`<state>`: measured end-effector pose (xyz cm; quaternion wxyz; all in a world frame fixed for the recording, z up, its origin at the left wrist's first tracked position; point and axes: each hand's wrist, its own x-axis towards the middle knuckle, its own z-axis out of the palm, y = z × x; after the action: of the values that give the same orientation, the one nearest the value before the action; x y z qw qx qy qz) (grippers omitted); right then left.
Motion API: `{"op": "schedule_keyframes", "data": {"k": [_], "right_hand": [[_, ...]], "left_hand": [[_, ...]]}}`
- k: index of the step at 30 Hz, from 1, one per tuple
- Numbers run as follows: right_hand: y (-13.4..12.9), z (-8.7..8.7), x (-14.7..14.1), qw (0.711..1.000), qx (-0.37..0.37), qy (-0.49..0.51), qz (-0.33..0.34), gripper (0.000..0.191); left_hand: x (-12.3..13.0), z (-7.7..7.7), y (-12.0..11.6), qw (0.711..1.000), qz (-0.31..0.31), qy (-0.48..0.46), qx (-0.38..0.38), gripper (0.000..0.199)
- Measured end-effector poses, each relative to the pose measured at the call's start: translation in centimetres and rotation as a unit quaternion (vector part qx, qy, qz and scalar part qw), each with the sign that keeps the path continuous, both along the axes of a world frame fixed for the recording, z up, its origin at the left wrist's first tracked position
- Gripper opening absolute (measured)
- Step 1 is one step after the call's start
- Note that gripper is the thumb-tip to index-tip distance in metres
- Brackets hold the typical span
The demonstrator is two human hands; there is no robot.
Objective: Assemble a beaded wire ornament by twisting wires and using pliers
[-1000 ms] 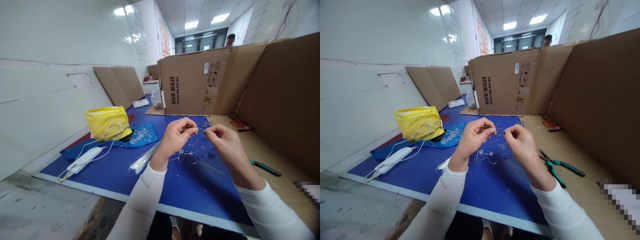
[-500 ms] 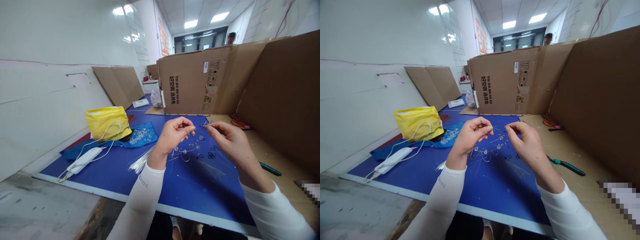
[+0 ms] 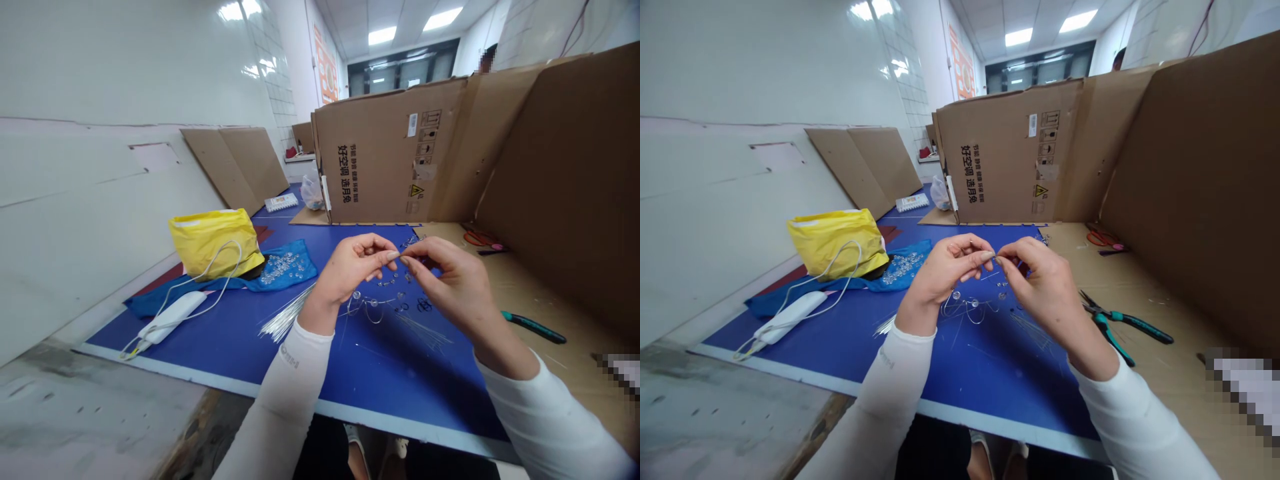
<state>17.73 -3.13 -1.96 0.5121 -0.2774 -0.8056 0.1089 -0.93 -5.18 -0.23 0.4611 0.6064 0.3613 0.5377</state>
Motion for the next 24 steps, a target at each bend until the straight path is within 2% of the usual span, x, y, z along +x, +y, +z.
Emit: {"op": "schedule_keyframes", "data": {"k": [8, 16, 24], "right_hand": [[1.3, -0.5, -0.1, 0.981, -0.149, 0.121, -0.002, 0.011], [0.8, 0.5, -0.2, 0.940, -0.257, 0.222, 0.044, 0.011], [0.9, 0.6, -0.5, 0.924, -0.284, 0.246, 0.066, 0.011]], "left_hand": [[-0.7, 0.3, 0.2, 0.995, -0.078, -0.047, -0.031, 0.022], [-0.8, -0.2, 0.5, 0.997, -0.061, -0.036, -0.026, 0.020], [-0.6, 0.0, 0.4, 0.997, -0.050, 0.008, -0.052, 0.024]]}}
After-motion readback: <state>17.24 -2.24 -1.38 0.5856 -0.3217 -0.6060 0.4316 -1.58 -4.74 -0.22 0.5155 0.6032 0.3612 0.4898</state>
